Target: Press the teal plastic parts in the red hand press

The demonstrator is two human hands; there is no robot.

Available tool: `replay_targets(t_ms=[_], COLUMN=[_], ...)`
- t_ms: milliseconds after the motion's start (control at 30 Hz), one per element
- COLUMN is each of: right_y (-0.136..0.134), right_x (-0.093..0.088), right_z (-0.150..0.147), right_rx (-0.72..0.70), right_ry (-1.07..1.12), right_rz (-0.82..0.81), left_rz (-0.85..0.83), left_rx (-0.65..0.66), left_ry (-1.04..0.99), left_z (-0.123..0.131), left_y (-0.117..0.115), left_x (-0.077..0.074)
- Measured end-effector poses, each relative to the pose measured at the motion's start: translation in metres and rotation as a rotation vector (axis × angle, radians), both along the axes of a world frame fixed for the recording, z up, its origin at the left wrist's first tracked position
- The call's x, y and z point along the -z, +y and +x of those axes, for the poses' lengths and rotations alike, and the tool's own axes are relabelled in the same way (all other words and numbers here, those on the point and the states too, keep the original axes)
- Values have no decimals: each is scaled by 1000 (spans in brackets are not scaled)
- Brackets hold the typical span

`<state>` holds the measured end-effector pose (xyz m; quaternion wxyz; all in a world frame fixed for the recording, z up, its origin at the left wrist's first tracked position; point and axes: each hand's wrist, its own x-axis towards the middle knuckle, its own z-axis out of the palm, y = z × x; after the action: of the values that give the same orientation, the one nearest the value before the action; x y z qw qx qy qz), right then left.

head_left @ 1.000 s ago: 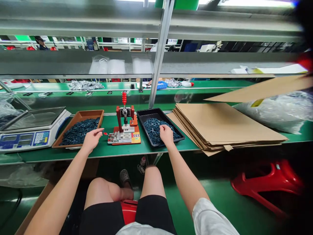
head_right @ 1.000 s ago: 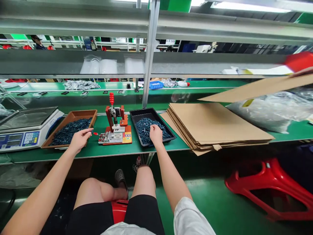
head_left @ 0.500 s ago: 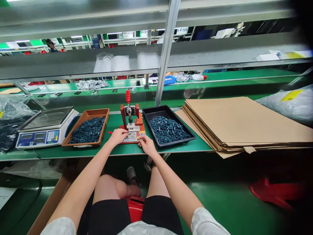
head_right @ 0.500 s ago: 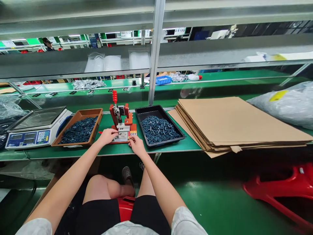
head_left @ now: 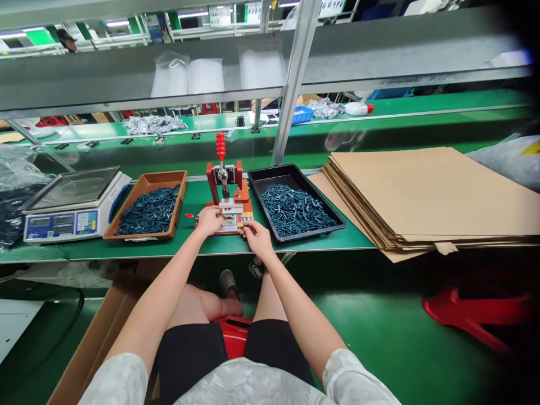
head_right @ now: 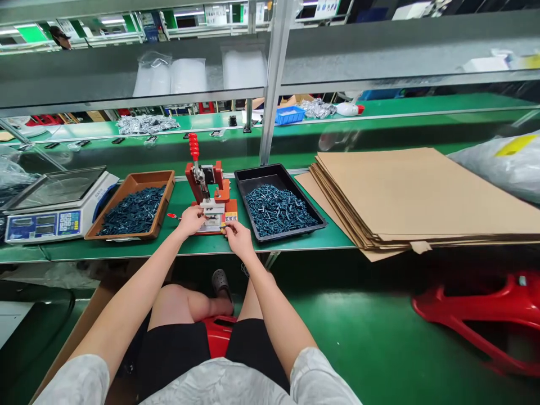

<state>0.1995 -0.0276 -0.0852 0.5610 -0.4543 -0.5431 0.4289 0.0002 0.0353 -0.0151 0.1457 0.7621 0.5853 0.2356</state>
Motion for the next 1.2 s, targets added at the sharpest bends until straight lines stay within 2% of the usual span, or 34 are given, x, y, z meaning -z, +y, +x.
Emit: replay_targets(t_ms=[133,233,467,533,633,733,833,1100,1200], right_y=[-2,-2,-1,5,23,44,54,43,44], right_x=[-2,-2,-6,-12,-21,-25,-24,-21,-20], right_z=[1,3,1,-1,-7,-16,-23,-28,-29], right_rx=[32,81,64,96,120,79,34,65,71], right_ry=[-89,-185,-178,-252,-371,-425,-425,-462,-463], right_rz=[10,35,19,91,175,143,124,224,208], left_rz=[-48,-30,14,17,-10,-43,-43,-12,9], left_rx=[53,34,-48,-52,22,84,85,54,52], left_ry=[30,87,221,236,230,216,208,204,190], left_z=[-1,1,11,11,6,1,-1,1,1], left_y=[-1,-2,-4,-6,-9,-10,-9,-11,-12], left_x=[-3,-4,-3,-3,-6,-9,-9,-3,-2])
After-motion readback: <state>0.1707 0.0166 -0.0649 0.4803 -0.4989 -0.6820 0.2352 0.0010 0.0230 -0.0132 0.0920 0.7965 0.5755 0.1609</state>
